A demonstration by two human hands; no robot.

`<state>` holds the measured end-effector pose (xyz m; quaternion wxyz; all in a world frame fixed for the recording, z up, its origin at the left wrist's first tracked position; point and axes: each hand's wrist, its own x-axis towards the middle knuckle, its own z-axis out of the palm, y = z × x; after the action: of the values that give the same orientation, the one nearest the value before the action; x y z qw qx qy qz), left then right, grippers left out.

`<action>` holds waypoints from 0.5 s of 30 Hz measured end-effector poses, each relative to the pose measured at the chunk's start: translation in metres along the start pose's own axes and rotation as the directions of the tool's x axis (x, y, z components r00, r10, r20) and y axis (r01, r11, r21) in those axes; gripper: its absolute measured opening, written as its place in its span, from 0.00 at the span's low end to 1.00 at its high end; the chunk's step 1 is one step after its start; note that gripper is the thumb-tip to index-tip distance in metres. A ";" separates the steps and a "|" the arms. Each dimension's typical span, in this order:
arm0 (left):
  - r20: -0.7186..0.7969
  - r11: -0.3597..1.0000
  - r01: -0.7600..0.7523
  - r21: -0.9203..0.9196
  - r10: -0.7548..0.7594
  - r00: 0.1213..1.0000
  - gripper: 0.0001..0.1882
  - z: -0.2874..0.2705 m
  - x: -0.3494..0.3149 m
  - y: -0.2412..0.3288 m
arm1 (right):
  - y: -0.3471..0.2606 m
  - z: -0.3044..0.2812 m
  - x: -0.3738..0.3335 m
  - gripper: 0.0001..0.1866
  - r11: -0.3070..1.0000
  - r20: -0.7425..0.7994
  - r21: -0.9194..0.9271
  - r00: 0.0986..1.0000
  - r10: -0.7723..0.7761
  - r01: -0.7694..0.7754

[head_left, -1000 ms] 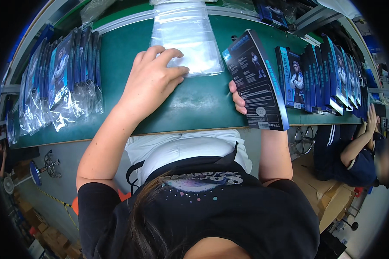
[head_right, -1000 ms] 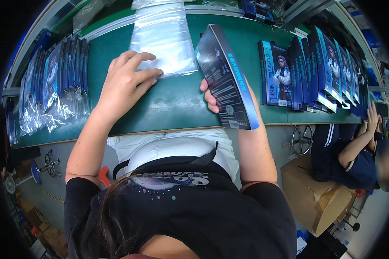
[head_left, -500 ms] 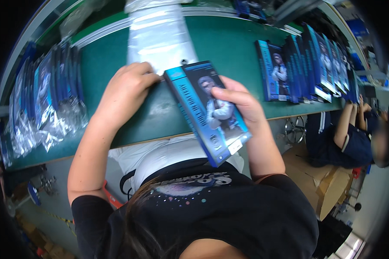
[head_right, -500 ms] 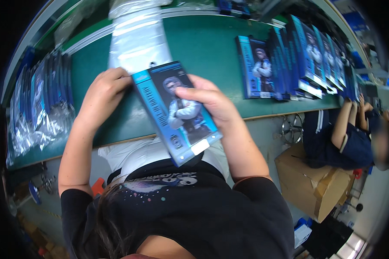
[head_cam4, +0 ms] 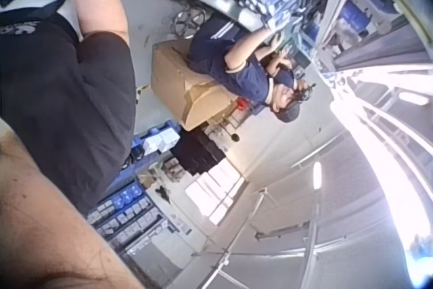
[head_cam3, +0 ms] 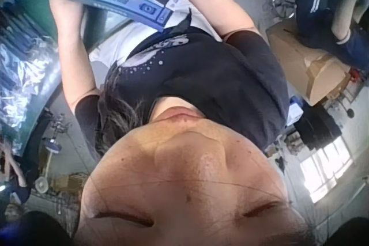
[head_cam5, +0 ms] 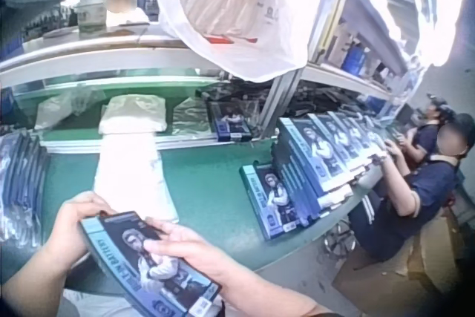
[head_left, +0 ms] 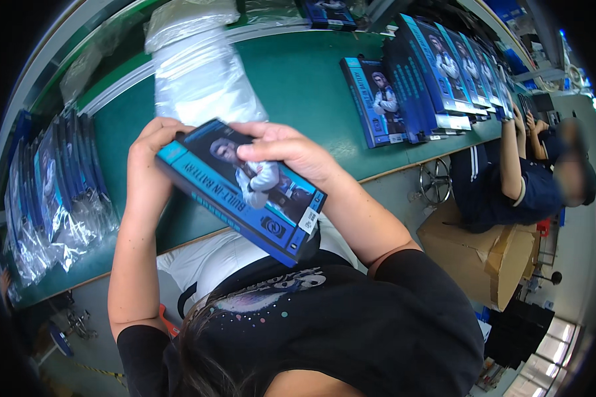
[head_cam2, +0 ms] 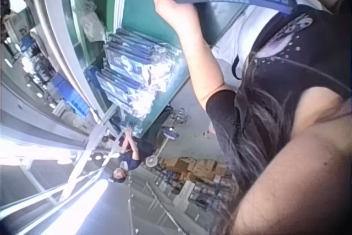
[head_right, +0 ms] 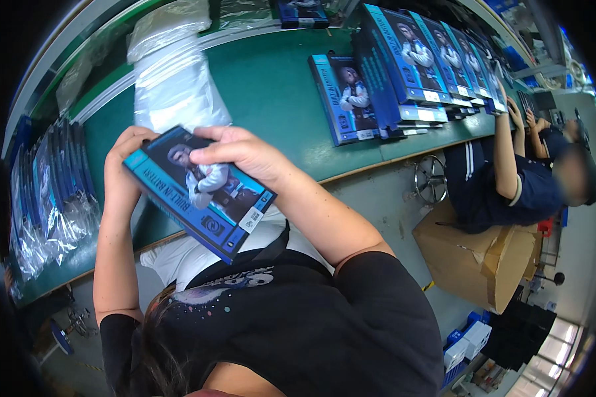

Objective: Packing small electronics into plastic bags.

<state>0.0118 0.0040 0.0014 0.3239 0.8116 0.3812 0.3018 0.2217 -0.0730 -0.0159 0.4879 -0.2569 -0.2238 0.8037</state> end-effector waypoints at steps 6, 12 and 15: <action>0.054 0.630 0.471 -0.618 -0.563 0.825 0.07 -0.002 -0.001 -0.001 | -0.011 -0.004 -0.010 0.30 0.985 -0.057 -0.171 0.998 -0.003 -0.007; 0.023 0.812 0.447 -0.375 -0.474 0.880 0.08 -0.005 -0.004 0.001 | -0.005 -0.005 -0.008 0.29 0.939 -0.157 -0.309 0.966 -0.205 0.149; 0.051 0.875 0.340 -0.346 -0.344 0.938 0.08 -0.005 -0.006 -0.002 | 0.007 -0.006 -0.003 0.30 0.895 -0.185 -0.395 0.936 -0.299 0.208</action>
<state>0.0048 0.0017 0.0017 0.5085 0.6592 0.4608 0.3075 0.2223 -0.0783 -0.0245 0.5555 -0.4081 -0.3418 0.6388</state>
